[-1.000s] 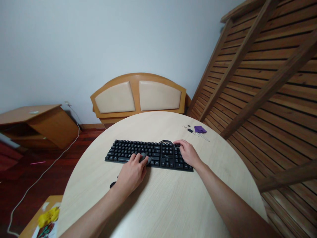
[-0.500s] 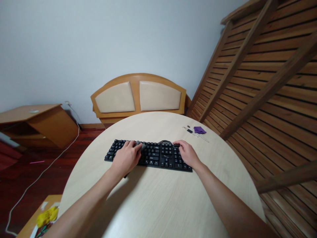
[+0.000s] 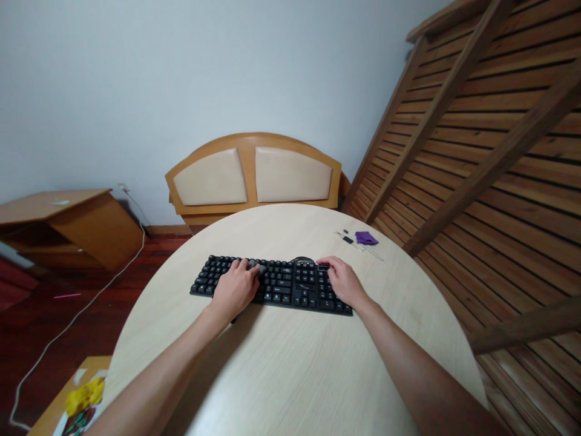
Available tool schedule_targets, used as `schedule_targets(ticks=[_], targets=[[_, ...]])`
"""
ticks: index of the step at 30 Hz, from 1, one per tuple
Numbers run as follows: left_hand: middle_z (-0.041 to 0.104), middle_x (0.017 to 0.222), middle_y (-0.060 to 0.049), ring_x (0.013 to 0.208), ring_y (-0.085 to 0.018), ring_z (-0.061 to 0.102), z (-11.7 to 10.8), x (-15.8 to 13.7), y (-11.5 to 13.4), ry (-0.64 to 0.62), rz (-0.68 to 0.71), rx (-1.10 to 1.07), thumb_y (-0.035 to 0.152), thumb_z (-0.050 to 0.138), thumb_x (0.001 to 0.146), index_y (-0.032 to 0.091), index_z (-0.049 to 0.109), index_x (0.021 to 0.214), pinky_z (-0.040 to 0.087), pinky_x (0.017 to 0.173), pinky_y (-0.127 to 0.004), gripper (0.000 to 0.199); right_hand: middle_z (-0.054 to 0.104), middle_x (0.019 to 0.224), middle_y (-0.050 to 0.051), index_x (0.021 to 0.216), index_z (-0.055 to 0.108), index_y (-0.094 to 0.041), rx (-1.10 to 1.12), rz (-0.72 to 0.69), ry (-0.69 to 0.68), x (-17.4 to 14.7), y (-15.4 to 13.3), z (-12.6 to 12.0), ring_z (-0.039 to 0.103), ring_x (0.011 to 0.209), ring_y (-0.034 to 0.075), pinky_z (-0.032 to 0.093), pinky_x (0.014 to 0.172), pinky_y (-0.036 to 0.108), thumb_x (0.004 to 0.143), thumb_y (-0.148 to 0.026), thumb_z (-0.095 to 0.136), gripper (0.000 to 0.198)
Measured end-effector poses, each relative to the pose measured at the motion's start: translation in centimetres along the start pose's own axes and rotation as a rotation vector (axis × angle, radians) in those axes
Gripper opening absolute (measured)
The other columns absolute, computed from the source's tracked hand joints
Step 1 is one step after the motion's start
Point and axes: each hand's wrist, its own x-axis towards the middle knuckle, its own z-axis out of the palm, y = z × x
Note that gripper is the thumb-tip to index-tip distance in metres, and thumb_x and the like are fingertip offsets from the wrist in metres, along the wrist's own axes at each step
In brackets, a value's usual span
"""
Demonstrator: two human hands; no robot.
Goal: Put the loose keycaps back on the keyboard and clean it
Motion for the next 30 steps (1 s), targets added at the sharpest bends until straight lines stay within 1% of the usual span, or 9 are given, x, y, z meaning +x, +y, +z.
schedule_targets(ticks=[6, 11, 14, 18, 21, 23, 26, 28, 30], targets=[[0.062, 0.112, -0.013, 0.107, -0.028, 0.057, -0.1, -3.1, 0.0, -0.006, 0.002, -0.022, 0.023, 0.046, 0.097, 0.023, 0.064, 0.131, 0.056, 0.073, -0.034, 0.038, 0.073, 0.104, 0.005, 0.103, 0.073, -0.022, 0.005, 0.000, 0.006, 0.0, -0.1, 0.0, 0.066, 0.101, 0.021, 0.050, 0.097, 0.038, 0.081, -0.004, 0.041, 0.043], [0.063, 0.113, -0.013, 0.107, -0.028, 0.057, -0.4, -4.8, 0.3, -0.016, 0.027, -0.039, 0.020, 0.048, 0.096, 0.021, 0.064, 0.132, 0.054, 0.087, -0.039, 0.039, 0.073, 0.103, 0.005, 0.104, 0.073, -0.022, 0.011, 0.001, 0.012, 0.0, -0.1, 0.0, 0.066, 0.100, 0.021, 0.050, 0.097, 0.039, 0.081, -0.004, 0.041, 0.044], [0.064, 0.112, -0.013, 0.106, -0.028, 0.059, -1.0, -5.7, 0.2, -0.041, 0.026, -0.041, 0.020, 0.050, 0.094, 0.022, 0.065, 0.131, 0.055, 0.082, -0.038, 0.040, 0.073, 0.103, 0.005, 0.104, 0.073, -0.023, 0.016, 0.000, 0.015, 0.0, -0.1, -0.1, 0.066, 0.100, 0.020, 0.050, 0.096, 0.038, 0.082, -0.005, 0.041, 0.043], [0.065, 0.102, -0.010, 0.101, -0.028, 0.062, -2.6, -5.9, -0.3, -0.105, -0.003, -0.073, 0.023, 0.053, 0.092, 0.023, 0.073, 0.118, 0.056, 0.072, -0.035, 0.034, 0.074, 0.104, 0.005, 0.104, 0.072, -0.022, 0.025, 0.001, 0.015, -0.1, -0.3, 0.0, 0.067, 0.100, 0.021, 0.051, 0.095, 0.038, 0.089, -0.011, 0.042, 0.035], [0.066, 0.102, -0.010, 0.099, -0.027, 0.062, -3.2, -5.3, -0.2, -0.057, -0.042, -0.079, 0.027, 0.050, 0.094, 0.023, 0.073, 0.119, 0.057, 0.073, -0.036, 0.034, 0.073, 0.107, 0.006, 0.106, 0.070, -0.022, 0.035, -0.004, 0.018, 0.1, -0.6, 0.3, 0.067, 0.103, 0.021, 0.051, 0.096, 0.038, 0.097, -0.022, 0.041, 0.030], [0.066, 0.108, -0.010, 0.102, -0.027, 0.061, -2.9, -4.9, 0.1, -0.007, -0.049, -0.078, 0.028, 0.049, 0.096, 0.024, 0.070, 0.124, 0.057, 0.073, -0.035, 0.035, 0.072, 0.111, 0.006, 0.110, 0.067, -0.022, 0.028, -0.005, 0.035, 0.3, -1.0, 0.5, 0.066, 0.107, 0.021, 0.050, 0.098, 0.038, 0.100, -0.027, 0.040, 0.030], [0.066, 0.111, -0.011, 0.104, -0.027, 0.060, -1.8, -4.8, 0.8, 0.006, -0.010, -0.067, 0.025, 0.051, 0.095, 0.024, 0.069, 0.126, 0.057, 0.079, -0.036, 0.036, 0.070, 0.113, 0.008, 0.112, 0.066, -0.023, -0.026, 0.001, 0.074, 0.5, -1.6, 0.3, 0.063, 0.111, 0.023, 0.048, 0.100, 0.040, 0.100, -0.031, 0.042, 0.028], [0.066, 0.109, -0.012, 0.104, -0.027, 0.060, -1.3, -5.1, 1.1, -0.019, 0.006, -0.060, 0.022, 0.052, 0.093, 0.022, 0.069, 0.126, 0.057, 0.081, -0.038, 0.037, 0.069, 0.111, 0.009, 0.110, 0.067, -0.023, -0.087, 0.025, 0.106, 0.3, -2.0, -0.3, 0.062, 0.107, 0.025, 0.047, 0.099, 0.041, 0.097, -0.030, 0.047, 0.024], [0.066, 0.106, -0.011, 0.103, -0.028, 0.061, -1.2, -5.4, 1.2, -0.045, 0.007, -0.070, 0.022, 0.053, 0.091, 0.021, 0.070, 0.124, 0.057, 0.078, -0.038, 0.037, 0.068, 0.109, 0.010, 0.106, 0.068, -0.023, -0.162, 0.083, 0.127, -0.1, -2.1, -1.1, 0.064, 0.098, 0.026, 0.048, 0.094, 0.041, 0.093, -0.027, 0.052, 0.021]])
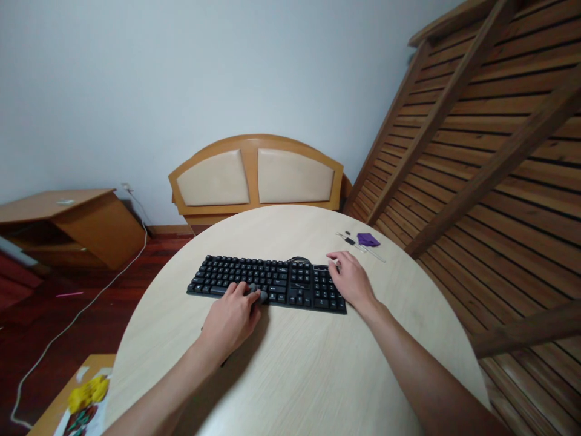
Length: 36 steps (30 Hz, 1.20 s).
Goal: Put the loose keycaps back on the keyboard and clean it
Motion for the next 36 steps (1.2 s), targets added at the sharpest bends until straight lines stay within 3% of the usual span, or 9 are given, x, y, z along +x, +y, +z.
schedule_targets(ticks=[4, 10, 17, 20, 22, 24, 27, 30, 36], targets=[[0.066, 0.107, -0.010, 0.102, -0.028, 0.061, -0.6, 0.1, 0.5, 0.031, 0.024, -0.043, 0.025, 0.054, 0.092, 0.022, 0.071, 0.121, 0.057, 0.079, -0.039, 0.034, 0.071, 0.100, 0.009, 0.094, 0.071, -0.022, -0.105, 0.118, -0.026, -0.8, 0.3, -1.3, 0.067, 0.082, 0.022, 0.050, 0.081, 0.035, 0.087, -0.022, 0.057, 0.016], [0.065, 0.116, -0.008, 0.106, -0.025, 0.059, -0.9, 2.7, 3.0, 0.131, 0.061, -0.117, 0.027, 0.052, 0.096, 0.026, 0.068, 0.125, 0.058, 0.076, -0.033, 0.033, 0.076, 0.097, 0.009, 0.096, 0.074, -0.020, -0.041, 0.175, -0.092, -1.2, 0.3, -1.4, 0.071, 0.083, 0.023, 0.054, 0.079, 0.035, 0.090, -0.022, 0.053, 0.022], [0.064, 0.115, -0.009, 0.109, -0.025, 0.057, -1.1, 6.8, 6.0, 0.115, 0.087, -0.126, 0.030, 0.052, 0.097, 0.026, 0.068, 0.121, 0.056, 0.078, -0.033, 0.028, 0.075, 0.107, 0.008, 0.105, 0.074, -0.020, 0.160, 0.092, -0.234, -1.3, -0.5, -0.3, 0.073, 0.086, 0.019, 0.058, 0.080, 0.032, 0.094, -0.026, 0.051, 0.026], [0.063, 0.116, -0.010, 0.110, -0.026, 0.056, -0.2, 7.8, 6.7, 0.092, 0.081, -0.109, 0.029, 0.050, 0.098, 0.025, 0.067, 0.120, 0.054, 0.075, -0.031, 0.028, 0.071, 0.115, 0.009, 0.115, 0.071, -0.020, 0.194, -0.025, -0.297, -1.4, -0.7, -0.6, 0.069, 0.101, 0.022, 0.054, 0.094, 0.038, 0.093, -0.034, 0.058, 0.029], [0.061, 0.118, -0.011, 0.112, -0.026, 0.054, 0.4, 8.0, 6.8, 0.089, 0.084, -0.097, 0.029, 0.049, 0.098, 0.025, 0.066, 0.121, 0.054, 0.073, -0.030, 0.028, 0.064, 0.132, 0.012, 0.131, 0.063, -0.021, 0.178, -0.117, -0.376, -1.5, -0.5, -1.0, 0.060, 0.121, 0.027, 0.045, 0.107, 0.045, 0.086, -0.044, 0.069, 0.051], [0.060, 0.118, -0.011, 0.113, -0.026, 0.053, 0.9, 8.0, 6.8, 0.093, 0.100, -0.087, 0.028, 0.050, 0.098, 0.025, 0.065, 0.122, 0.054, 0.071, -0.030, 0.029, 0.048, 0.151, 0.015, 0.147, 0.048, -0.021, 0.125, -0.171, -0.475, -1.6, -0.1, -1.0, 0.043, 0.140, 0.033, 0.030, 0.118, 0.052, 0.071, -0.055, 0.081, 0.090], [0.061, 0.115, -0.011, 0.113, -0.027, 0.053, 1.0, 7.7, 6.7, 0.098, 0.142, -0.077, 0.027, 0.051, 0.097, 0.024, 0.065, 0.122, 0.054, 0.072, -0.031, 0.029, 0.027, 0.163, 0.018, 0.159, 0.026, -0.020, 0.041, -0.196, -0.585, -1.8, 0.5, -0.7, 0.022, 0.151, 0.037, 0.010, 0.124, 0.057, 0.056, -0.066, 0.085, 0.128], [0.061, 0.111, -0.011, 0.111, -0.027, 0.054, 0.8, 7.0, 6.7, 0.086, 0.180, -0.071, 0.024, 0.051, 0.096, 0.023, 0.066, 0.120, 0.055, 0.074, -0.032, 0.029, 0.025, 0.164, 0.019, 0.160, 0.020, -0.018, -0.001, -0.203, -0.607, -1.8, 0.7, -0.2, 0.019, 0.152, 0.035, 0.005, 0.124, 0.056, 0.057, -0.068, 0.083, 0.131], [0.060, 0.107, -0.011, 0.106, -0.028, 0.054, 0.2, 4.2, 7.0, 0.025, 0.227, -0.080, 0.023, 0.049, 0.096, 0.022, 0.066, 0.117, 0.056, 0.072, -0.035, 0.027, 0.028, 0.163, 0.020, 0.160, 0.021, -0.017, -0.016, -0.215, -0.584, -1.9, 0.6, -0.1, 0.023, 0.151, 0.034, 0.008, 0.125, 0.056, 0.059, -0.068, 0.083, 0.129]])
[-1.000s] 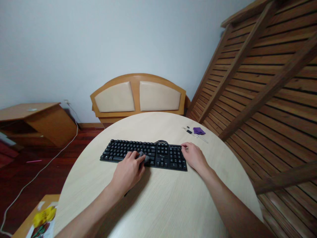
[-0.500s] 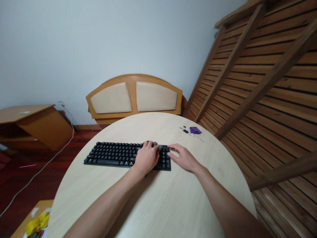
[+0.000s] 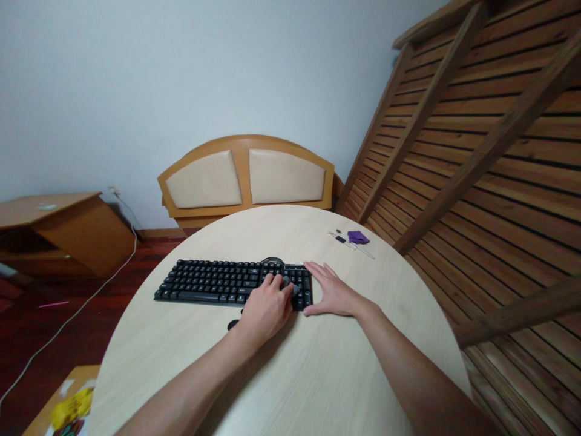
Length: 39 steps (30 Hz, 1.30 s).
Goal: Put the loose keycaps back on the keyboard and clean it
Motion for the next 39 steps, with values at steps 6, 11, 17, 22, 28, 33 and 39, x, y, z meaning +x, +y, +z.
schedule_targets(ticks=[6, 11, 17, 22, 28, 33, 39], targets=[[0.061, 0.103, -0.009, 0.103, -0.027, 0.056, -1.0, -2.3, 0.3, -0.043, 0.051, -0.041, 0.023, 0.051, 0.093, 0.023, 0.068, 0.114, 0.057, 0.072, -0.035, 0.027, 0.027, 0.163, 0.021, 0.160, 0.022, -0.014, -0.016, 0.008, -0.005, 0.0, -0.2, -0.2, 0.023, 0.151, 0.034, 0.010, 0.125, 0.056, 0.059, -0.067, 0.083, 0.129], [0.063, 0.102, -0.008, 0.102, -0.026, 0.058, -1.9, -1.6, 0.2, -0.014, 0.025, -0.039, 0.027, 0.053, 0.093, 0.024, 0.070, 0.107, 0.056, 0.074, -0.033, 0.023, 0.025, 0.163, 0.021, 0.160, 0.021, -0.012, 0.005, 0.020, -0.012, 0.0, -0.4, -0.1, 0.022, 0.152, 0.033, 0.011, 0.125, 0.053, 0.060, -0.062, 0.085, 0.128], [0.063, 0.114, -0.011, 0.110, -0.026, 0.057, -1.4, 2.1, 0.5, 0.065, -0.062, 0.005, 0.027, 0.051, 0.096, 0.023, 0.068, 0.113, 0.054, 0.071, -0.030, 0.025, 0.023, 0.164, 0.022, 0.162, 0.010, -0.016, 0.066, 0.032, 0.014, 0.0, -0.4, 0.0, 0.023, 0.151, 0.035, 0.013, 0.124, 0.055, 0.057, -0.061, 0.087, 0.138], [0.063, 0.113, -0.012, 0.109, -0.026, 0.056, -0.8, 4.5, 1.2, 0.066, -0.047, 0.008, 0.027, 0.046, 0.099, 0.022, 0.066, 0.119, 0.054, 0.072, -0.031, 0.028, 0.018, 0.166, 0.020, 0.162, 0.005, -0.016, 0.036, 0.018, -0.049, 0.0, 0.2, -0.4, 0.015, 0.153, 0.032, 0.007, 0.125, 0.054, 0.058, -0.064, 0.085, 0.139], [0.061, 0.114, -0.013, 0.109, -0.027, 0.055, 0.0, 5.0, 2.1, 0.026, -0.012, -0.002, 0.026, 0.048, 0.098, 0.021, 0.064, 0.122, 0.054, 0.077, -0.033, 0.030, 0.017, 0.166, 0.020, 0.162, 0.006, -0.018, 0.051, 0.025, -0.042, 0.0, 0.8, -0.2, 0.015, 0.154, 0.032, 0.010, 0.124, 0.054, 0.060, -0.060, 0.086, 0.136], [0.060, 0.112, -0.013, 0.109, -0.028, 0.054, 0.0, 3.9, 2.4, 0.000, 0.056, -0.003, 0.024, 0.050, 0.095, 0.020, 0.067, 0.112, 0.055, 0.077, -0.034, 0.025, 0.020, 0.165, 0.022, 0.162, 0.009, -0.017, 0.083, 0.013, -0.025, 0.0, 0.6, -0.1, 0.019, 0.153, 0.032, 0.012, 0.123, 0.055, 0.058, -0.055, 0.087, 0.134], [0.059, 0.109, -0.011, 0.106, -0.027, 0.054, -0.1, 1.7, 2.7, -0.041, 0.086, -0.035, 0.025, 0.052, 0.094, 0.022, 0.066, 0.111, 0.056, 0.073, -0.033, 0.023, 0.022, 0.164, 0.023, 0.161, 0.011, -0.013, 0.064, 0.031, -0.037, 0.0, 0.1, -0.5, 0.019, 0.153, 0.031, 0.012, 0.124, 0.052, 0.058, -0.050, 0.087, 0.134]])
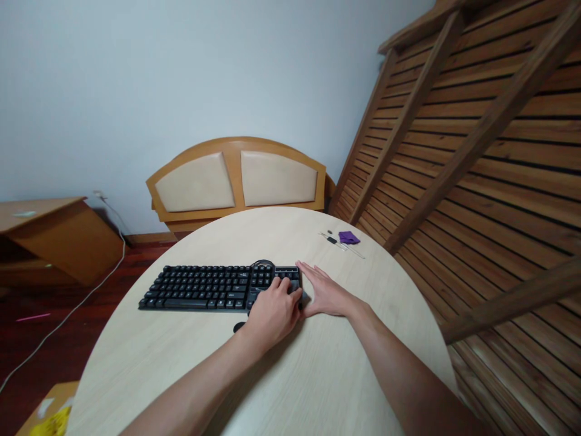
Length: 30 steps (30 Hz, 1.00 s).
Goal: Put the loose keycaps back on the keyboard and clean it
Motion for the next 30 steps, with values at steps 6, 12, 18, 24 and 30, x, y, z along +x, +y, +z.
schedule_targets(ticks=[6, 12, 18, 24, 30], targets=[[0.059, 0.109, -0.010, 0.106, -0.027, 0.053, 0.2, -1.8, 0.4, -0.010, 0.007, -0.022, 0.026, 0.051, 0.096, 0.023, 0.064, 0.116, 0.056, 0.075, -0.035, 0.024, 0.021, 0.165, 0.021, 0.161, 0.014, -0.015, -0.014, -0.020, -0.042, 0.0, 0.2, -0.3, 0.014, 0.154, 0.031, 0.011, 0.124, 0.052, 0.060, -0.055, 0.086, 0.130], [0.059, 0.111, -0.010, 0.106, -0.027, 0.053, 0.1, -3.2, 0.6, -0.027, 0.028, -0.030, 0.022, 0.052, 0.094, 0.023, 0.062, 0.124, 0.057, 0.080, -0.038, 0.031, 0.022, 0.165, 0.016, 0.161, 0.017, -0.020, -0.015, -0.036, -0.031, -0.1, 0.3, -0.2, 0.016, 0.153, 0.031, 0.011, 0.124, 0.053, 0.063, -0.061, 0.084, 0.125], [0.061, 0.104, -0.009, 0.103, -0.026, 0.056, -1.6, -2.5, -0.9, 0.001, -0.001, -0.014, 0.026, 0.054, 0.093, 0.023, 0.068, 0.112, 0.056, 0.075, -0.034, 0.024, 0.021, 0.166, 0.015, 0.161, 0.017, -0.019, -0.025, -0.027, -0.036, -0.2, 0.3, -0.3, 0.015, 0.154, 0.031, 0.010, 0.125, 0.052, 0.063, -0.062, 0.084, 0.125], [0.060, 0.115, -0.012, 0.113, -0.027, 0.054, -1.4, 1.0, -2.6, 0.074, -0.142, 0.055, 0.023, 0.049, 0.096, 0.023, 0.066, 0.121, 0.055, 0.075, -0.032, 0.029, 0.021, 0.166, 0.014, 0.161, 0.018, -0.023, -0.002, -0.039, -0.020, -0.2, 0.6, -0.1, 0.014, 0.154, 0.031, 0.009, 0.125, 0.052, 0.062, -0.061, 0.085, 0.125], [0.060, 0.114, -0.012, 0.111, -0.027, 0.054, 0.2, 2.8, -2.8, 0.085, -0.163, 0.077, 0.025, 0.049, 0.098, 0.024, 0.064, 0.123, 0.053, 0.076, -0.032, 0.029, 0.023, 0.165, 0.015, 0.161, 0.019, -0.022, -0.002, -0.042, -0.018, -0.2, 0.4, -0.3, 0.017, 0.153, 0.031, 0.010, 0.125, 0.053, 0.063, -0.059, 0.085, 0.124]])
